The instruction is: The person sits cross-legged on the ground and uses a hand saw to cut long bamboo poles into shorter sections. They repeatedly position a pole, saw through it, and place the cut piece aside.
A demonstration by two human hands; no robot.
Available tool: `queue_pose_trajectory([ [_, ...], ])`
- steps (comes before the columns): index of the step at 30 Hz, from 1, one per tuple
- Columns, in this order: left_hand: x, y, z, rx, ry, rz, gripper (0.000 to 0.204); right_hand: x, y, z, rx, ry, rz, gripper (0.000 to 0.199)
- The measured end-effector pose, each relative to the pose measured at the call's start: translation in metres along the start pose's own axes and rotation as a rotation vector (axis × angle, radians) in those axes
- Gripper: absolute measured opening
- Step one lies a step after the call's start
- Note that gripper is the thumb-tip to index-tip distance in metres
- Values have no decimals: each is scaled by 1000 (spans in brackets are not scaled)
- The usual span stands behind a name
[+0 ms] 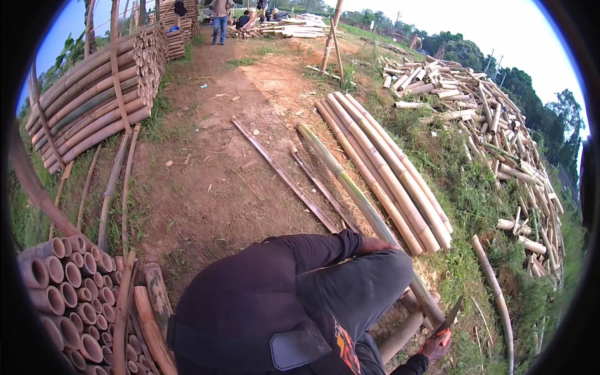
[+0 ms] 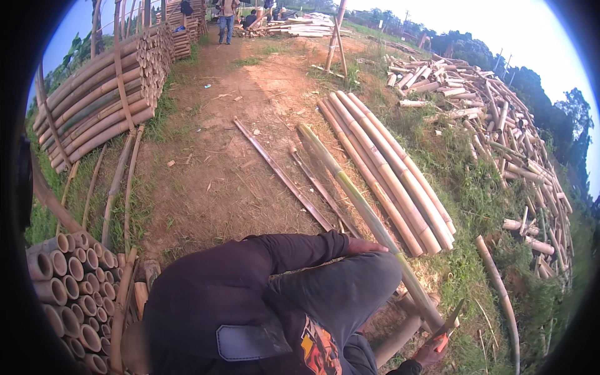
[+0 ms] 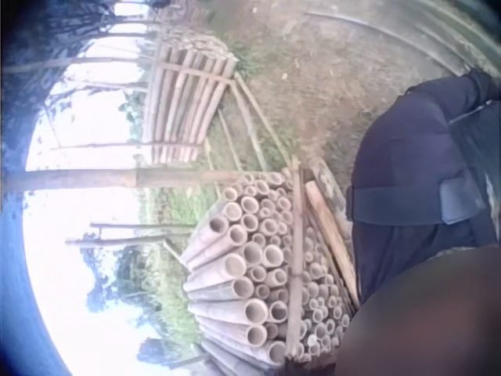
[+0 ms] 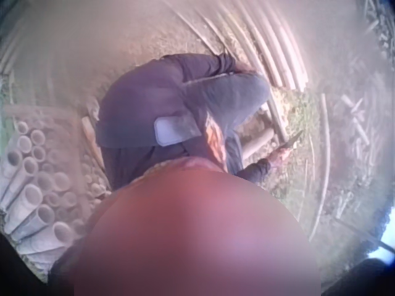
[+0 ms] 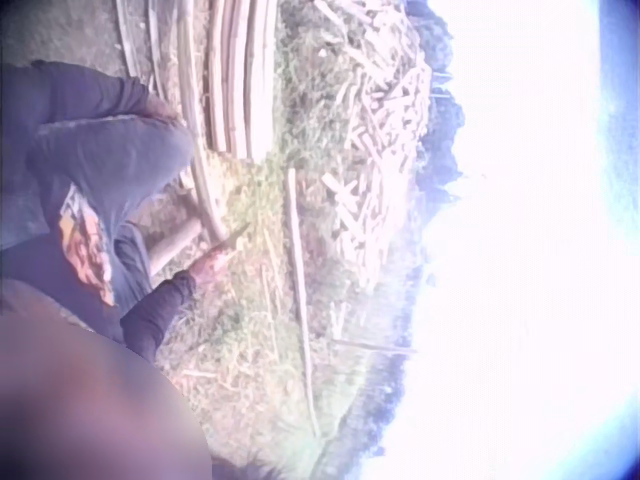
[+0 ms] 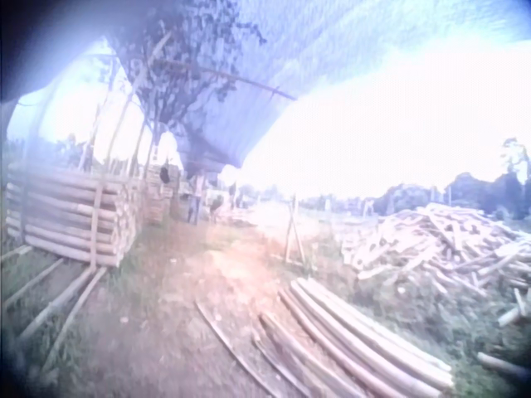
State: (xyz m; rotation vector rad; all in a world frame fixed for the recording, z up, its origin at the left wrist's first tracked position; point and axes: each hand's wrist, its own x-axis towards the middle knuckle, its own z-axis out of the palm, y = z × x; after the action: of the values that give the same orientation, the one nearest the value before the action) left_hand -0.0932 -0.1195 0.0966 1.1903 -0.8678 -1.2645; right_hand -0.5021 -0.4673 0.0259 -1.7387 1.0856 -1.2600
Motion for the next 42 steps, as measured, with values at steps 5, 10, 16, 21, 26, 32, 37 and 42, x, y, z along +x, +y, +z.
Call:
queue_pose_trajectory([
  [5,1,-16,0,-52,68,-10,63,14,33,11,130,-115,8,50],
  [10,20,-59,-6,-133,119,83,57,0,28,6,333,-155,168,46],
  [16,45,-73,1,-7,212,-163,50,-29,-11,-1,61,-13,160,43],
  [21,56,-115,-34,803,-54,366,51,-30,-23,0,50,27,124,37],
  [26,90,-148,-60,555,-154,108,55,-33,-34,3,3,114,166,31],
  [32,109,-107,-26,841,-232,219,48,-37,-49,3,-39,151,77,31],
  [37,142,-61,26,792,160,-149,52,-38,-62,0,-4,134,56,31],
  [42,217,-37,73,1460,66,161,88,-36,-73,-2,-45,126,77,36],
])
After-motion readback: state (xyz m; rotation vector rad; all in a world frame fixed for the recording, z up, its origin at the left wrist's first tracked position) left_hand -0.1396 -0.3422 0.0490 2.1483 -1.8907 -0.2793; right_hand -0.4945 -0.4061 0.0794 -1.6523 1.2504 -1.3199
